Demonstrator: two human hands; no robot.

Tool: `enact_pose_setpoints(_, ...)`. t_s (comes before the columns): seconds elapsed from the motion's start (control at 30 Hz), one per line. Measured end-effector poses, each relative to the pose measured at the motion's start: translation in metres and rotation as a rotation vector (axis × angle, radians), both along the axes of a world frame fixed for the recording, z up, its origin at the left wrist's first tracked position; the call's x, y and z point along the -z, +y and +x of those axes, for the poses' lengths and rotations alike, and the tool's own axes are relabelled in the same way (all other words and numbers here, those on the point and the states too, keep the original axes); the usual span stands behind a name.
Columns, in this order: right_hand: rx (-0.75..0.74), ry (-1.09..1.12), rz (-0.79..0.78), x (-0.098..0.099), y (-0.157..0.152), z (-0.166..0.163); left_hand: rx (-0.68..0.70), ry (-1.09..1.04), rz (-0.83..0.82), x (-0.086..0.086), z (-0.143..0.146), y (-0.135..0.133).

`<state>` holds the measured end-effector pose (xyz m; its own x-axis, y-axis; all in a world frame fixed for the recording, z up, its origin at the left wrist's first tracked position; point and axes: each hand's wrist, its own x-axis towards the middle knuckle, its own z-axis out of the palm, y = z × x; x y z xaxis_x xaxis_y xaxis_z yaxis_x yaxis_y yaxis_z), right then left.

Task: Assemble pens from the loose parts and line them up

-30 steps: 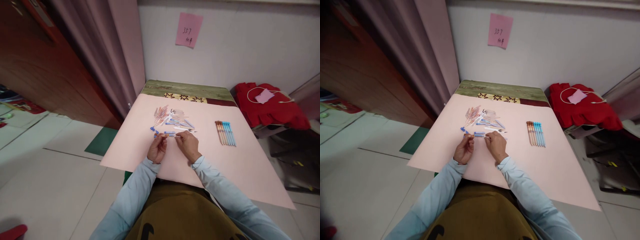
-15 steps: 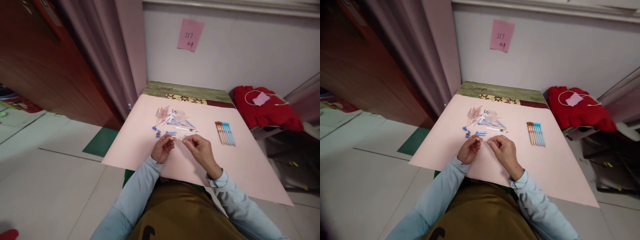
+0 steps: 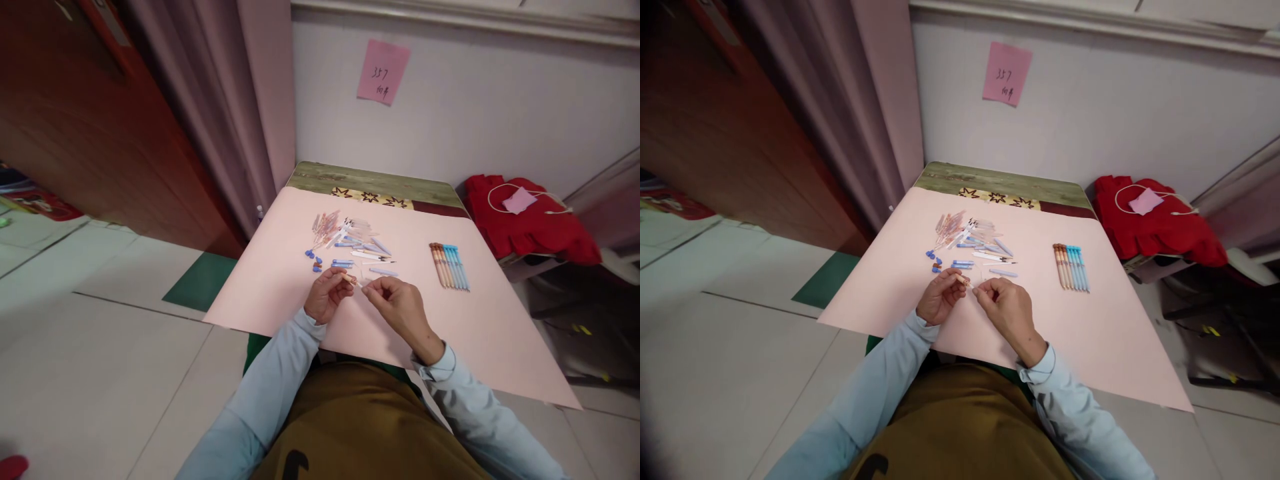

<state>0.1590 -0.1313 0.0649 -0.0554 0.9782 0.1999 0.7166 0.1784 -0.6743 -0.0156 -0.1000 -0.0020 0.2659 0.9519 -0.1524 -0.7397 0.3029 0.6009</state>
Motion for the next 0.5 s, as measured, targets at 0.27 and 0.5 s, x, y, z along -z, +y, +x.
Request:
enact_pose_setpoints(0.27, -0.009, 0.168, -0.055, 0.001, 0.005, -0.004, 0.103, 0.001, -0.041, 0.0, -0.001, -0.001)
enact_pose_setpoints(0.5, 0.183, 0.398, -0.015, 0.02, 0.025, 0.024, -0.069, -0.275, -0.268, -0.004, -0.009, 0.007)
